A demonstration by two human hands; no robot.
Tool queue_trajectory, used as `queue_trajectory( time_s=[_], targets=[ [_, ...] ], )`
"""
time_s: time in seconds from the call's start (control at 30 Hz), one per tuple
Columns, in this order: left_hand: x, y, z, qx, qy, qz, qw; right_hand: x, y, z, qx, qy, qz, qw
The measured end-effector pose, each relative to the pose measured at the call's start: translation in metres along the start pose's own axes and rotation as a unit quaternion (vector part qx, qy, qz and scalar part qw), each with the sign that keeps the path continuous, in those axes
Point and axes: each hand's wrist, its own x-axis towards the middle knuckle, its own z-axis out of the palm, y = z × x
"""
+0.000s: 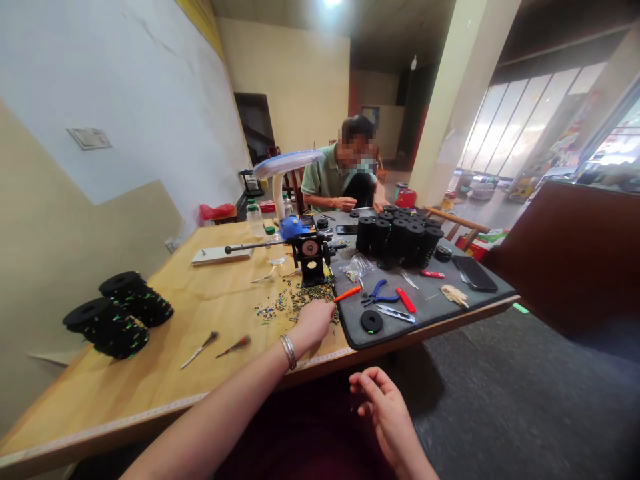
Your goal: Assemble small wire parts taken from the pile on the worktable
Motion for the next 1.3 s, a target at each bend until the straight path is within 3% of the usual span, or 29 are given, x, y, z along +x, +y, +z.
queue_trajectory(
  time_s=[0.27,0.43,0.63,0.77,0.83,0.97,1.1,1.2,1.3],
  targets=[
    [-0.003,0.004,0.0,-0.027,0.018,-0.02,0.999,0.001,-0.007,-0.003,0.028,0.024,0.028,0.999],
    [-0.011,0.005,-0.01,-0.089,0.064,-0.009,0.994,0.0,-0.012,-0.003,0.031,0.017,0.03,0.999],
    [-0.039,0.001,-0.027,-0.232,0.11,0.008,0.966,0.0,-0.02,-0.005,0.052,0.024,0.034,0.998],
    [-0.064,-0.003,-0.022,-0.335,0.104,0.002,0.937,0.001,-0.025,-0.004,0.057,0.03,0.04,0.997],
    [-0.079,-0.004,-0.015,-0.436,0.09,-0.02,0.895,0.0,-0.026,-0.002,0.059,0.025,0.043,0.997],
    [-0.112,0.002,0.0,-0.66,0.002,-0.092,0.746,-0.009,-0.02,0.012,0.023,-0.025,0.045,0.998],
    [-0.142,0.013,0.012,-0.78,-0.053,-0.141,0.607,-0.023,-0.003,0.03,-0.047,-0.126,0.074,0.988],
    [-0.156,0.018,0.022,-0.829,-0.047,-0.166,0.532,-0.029,0.01,0.04,-0.092,-0.181,0.074,0.976],
    [-0.163,0.018,0.031,-0.857,-0.038,-0.174,0.484,-0.029,0.018,0.047,-0.113,-0.202,0.071,0.97]
  ],
)
